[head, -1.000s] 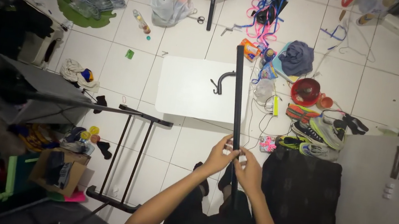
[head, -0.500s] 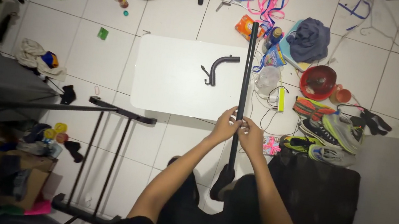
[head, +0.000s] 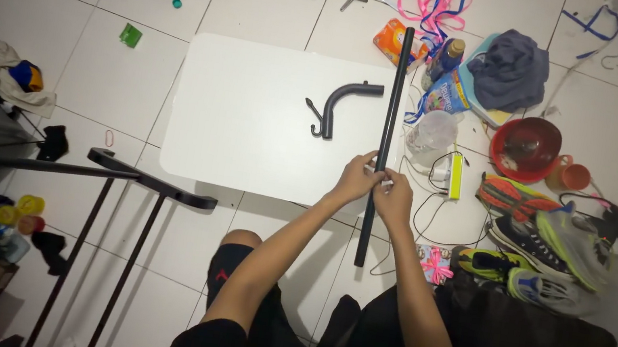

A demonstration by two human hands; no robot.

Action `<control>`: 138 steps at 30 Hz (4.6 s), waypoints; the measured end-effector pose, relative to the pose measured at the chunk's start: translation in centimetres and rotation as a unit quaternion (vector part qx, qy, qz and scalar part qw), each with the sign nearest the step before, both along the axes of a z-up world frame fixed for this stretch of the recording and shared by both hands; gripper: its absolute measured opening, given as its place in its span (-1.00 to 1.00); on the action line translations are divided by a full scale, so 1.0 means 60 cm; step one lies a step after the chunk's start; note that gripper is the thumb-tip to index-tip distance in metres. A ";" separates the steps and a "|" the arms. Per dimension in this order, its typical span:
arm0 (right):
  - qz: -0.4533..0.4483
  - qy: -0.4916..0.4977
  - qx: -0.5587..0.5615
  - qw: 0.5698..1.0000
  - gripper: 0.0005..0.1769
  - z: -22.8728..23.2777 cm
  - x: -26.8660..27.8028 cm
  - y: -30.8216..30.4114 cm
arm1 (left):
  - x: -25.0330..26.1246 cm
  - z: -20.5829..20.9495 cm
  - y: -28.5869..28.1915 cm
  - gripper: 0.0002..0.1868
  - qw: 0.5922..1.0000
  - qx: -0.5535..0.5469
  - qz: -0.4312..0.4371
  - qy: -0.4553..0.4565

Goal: The person disassembles a metal frame by removing curved hooks and straight poles from a partially assembled structure. They place the removed parts on a small white table and continue detaching additional components by hand.

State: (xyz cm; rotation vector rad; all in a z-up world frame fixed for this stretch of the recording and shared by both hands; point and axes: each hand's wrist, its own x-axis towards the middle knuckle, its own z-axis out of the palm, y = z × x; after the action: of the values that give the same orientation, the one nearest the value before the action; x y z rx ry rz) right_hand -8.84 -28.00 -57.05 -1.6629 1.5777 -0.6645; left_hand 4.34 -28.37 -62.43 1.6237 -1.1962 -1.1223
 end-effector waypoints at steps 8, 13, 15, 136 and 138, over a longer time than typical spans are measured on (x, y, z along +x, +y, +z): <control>0.020 0.022 -0.053 0.998 -0.61 -0.076 -0.018 -0.023 | -0.001 -0.037 -0.019 -0.53 0.999 -0.045 -0.012 0.013; 0.014 0.070 -0.052 0.996 -0.57 -0.090 -0.003 -0.029 | 0.001 -0.045 -0.016 -0.70 0.997 -0.022 -0.019 -0.073; 0.007 0.078 -0.024 0.997 -0.53 -0.090 0.001 -0.024 | 0.004 -0.049 -0.013 -0.69 0.993 -0.034 -0.025 -0.115; 0.180 -0.073 0.041 0.980 -0.46 0.977 0.000 0.225 | 0.101 1.100 0.324 -0.73 0.991 -0.016 0.122 -0.047; 0.201 -0.076 0.037 0.976 -0.46 1.029 0.002 0.229 | 0.094 1.154 0.338 -0.73 0.992 -0.009 0.120 -0.042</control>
State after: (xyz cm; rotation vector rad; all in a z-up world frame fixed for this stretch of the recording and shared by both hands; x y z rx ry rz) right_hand -8.73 -14.28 4.70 -1.7602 1.0998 -0.5010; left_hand 9.97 -8.07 6.82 1.7627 -1.0281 -0.8958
